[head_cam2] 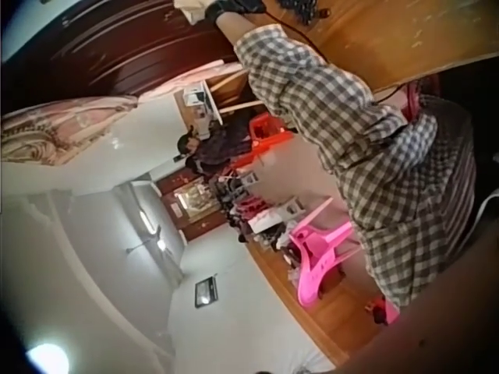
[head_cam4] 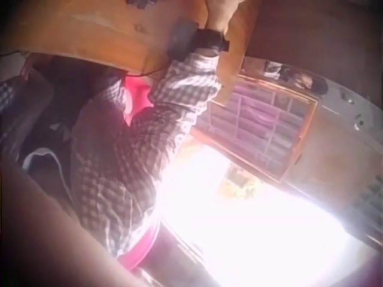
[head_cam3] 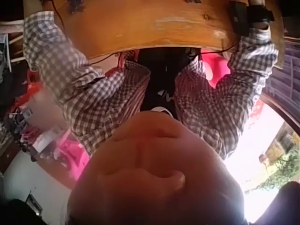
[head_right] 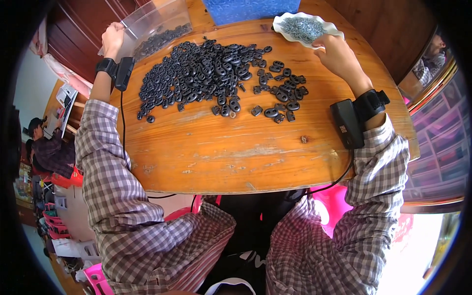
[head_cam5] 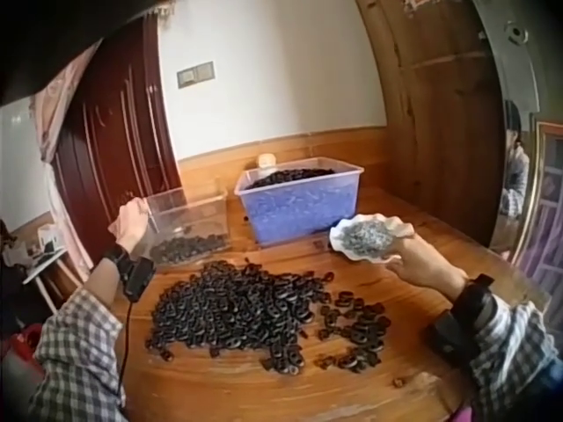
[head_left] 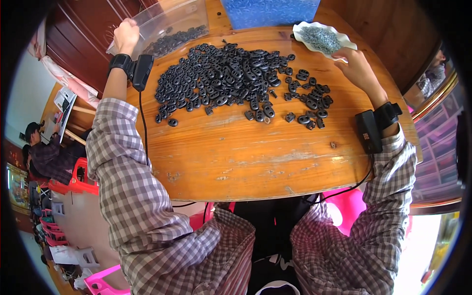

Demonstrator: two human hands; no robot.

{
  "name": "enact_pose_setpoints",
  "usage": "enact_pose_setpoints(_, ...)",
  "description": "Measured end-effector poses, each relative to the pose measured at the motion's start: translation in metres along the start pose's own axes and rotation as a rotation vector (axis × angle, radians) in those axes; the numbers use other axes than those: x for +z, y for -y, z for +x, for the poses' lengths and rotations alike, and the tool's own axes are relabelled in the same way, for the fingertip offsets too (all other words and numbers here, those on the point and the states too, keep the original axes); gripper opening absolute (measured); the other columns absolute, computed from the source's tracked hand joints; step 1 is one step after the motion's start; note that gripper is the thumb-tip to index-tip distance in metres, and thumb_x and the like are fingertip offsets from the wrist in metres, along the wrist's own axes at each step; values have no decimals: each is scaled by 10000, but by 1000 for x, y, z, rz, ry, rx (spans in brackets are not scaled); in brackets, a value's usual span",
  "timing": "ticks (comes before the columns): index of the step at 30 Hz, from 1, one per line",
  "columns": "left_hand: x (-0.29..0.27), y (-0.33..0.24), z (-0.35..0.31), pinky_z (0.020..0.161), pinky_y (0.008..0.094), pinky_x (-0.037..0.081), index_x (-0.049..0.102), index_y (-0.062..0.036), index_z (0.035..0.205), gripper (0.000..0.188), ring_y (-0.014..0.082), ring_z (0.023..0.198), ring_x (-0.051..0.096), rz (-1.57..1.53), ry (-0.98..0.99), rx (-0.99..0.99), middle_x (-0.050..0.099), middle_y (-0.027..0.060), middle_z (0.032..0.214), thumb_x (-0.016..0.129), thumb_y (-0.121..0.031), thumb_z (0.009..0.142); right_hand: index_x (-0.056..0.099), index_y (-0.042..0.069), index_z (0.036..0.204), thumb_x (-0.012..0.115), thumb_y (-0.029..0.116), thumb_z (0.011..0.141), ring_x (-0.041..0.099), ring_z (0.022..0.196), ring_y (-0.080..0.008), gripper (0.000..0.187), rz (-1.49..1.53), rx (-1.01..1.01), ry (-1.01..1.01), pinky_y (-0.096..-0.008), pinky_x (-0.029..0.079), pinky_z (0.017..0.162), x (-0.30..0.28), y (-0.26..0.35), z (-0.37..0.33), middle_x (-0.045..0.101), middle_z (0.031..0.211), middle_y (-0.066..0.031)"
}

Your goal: The person picks up a spring and a plastic toggle by hand, inserts the spring into the toggle, and places the assembled piece onto the table, repeating the process several times.

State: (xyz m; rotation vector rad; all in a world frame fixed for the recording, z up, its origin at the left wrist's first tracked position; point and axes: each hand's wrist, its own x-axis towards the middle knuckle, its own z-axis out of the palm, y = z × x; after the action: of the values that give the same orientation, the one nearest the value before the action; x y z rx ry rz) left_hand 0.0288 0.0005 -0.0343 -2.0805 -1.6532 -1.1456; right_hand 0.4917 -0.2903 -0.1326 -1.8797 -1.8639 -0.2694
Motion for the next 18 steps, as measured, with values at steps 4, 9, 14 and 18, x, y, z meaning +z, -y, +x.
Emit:
enact_pose_setpoints(4, 7, -60, -27, 760, 335, 474, 580, -64, 972, 189, 260, 876, 611, -127, -115, 485, 631, 137, 908, 496, -141, 822, 540, 10, 1076, 615, 121, 734, 560, 935, -319, 368, -65, -29, -83, -354, 438, 805, 2, 13, 0, 585, 1000, -181)
enact_pose_setpoints(9, -14, -177, -132, 749, 294, 487, 577, -26, 955, 164, 174, 851, 599, -450, 722, 763, 624, 83, 899, 543, -126, 830, 533, 7, 1084, 623, 189, 749, 549, 955, -317, 392, -62, 20, -30, -355, 433, 812, 3, 20, -3, 569, 1023, -196)
enact_pose_setpoints(14, -12, -198, -169, 692, 312, 477, 585, -15, 956, 175, 207, 769, 581, -439, 786, 868, 610, 116, 864, 574, -87, 797, 591, 3, 1003, 619, 241, 754, 581, 857, -325, 345, 19, -69, -44, -373, 466, 745, 9, 6, 5, 604, 919, -197)
enact_pose_setpoints(18, -10, -198, -162, 666, 301, 480, 586, 4, 923, 160, 192, 739, 578, -421, 824, 793, 607, 115, 845, 591, -20, 765, 611, -12, 952, 620, 244, 757, 590, 831, -326, 321, 62, -109, -62, -366, 470, 738, 9, 4, 6, 610, 879, -211)
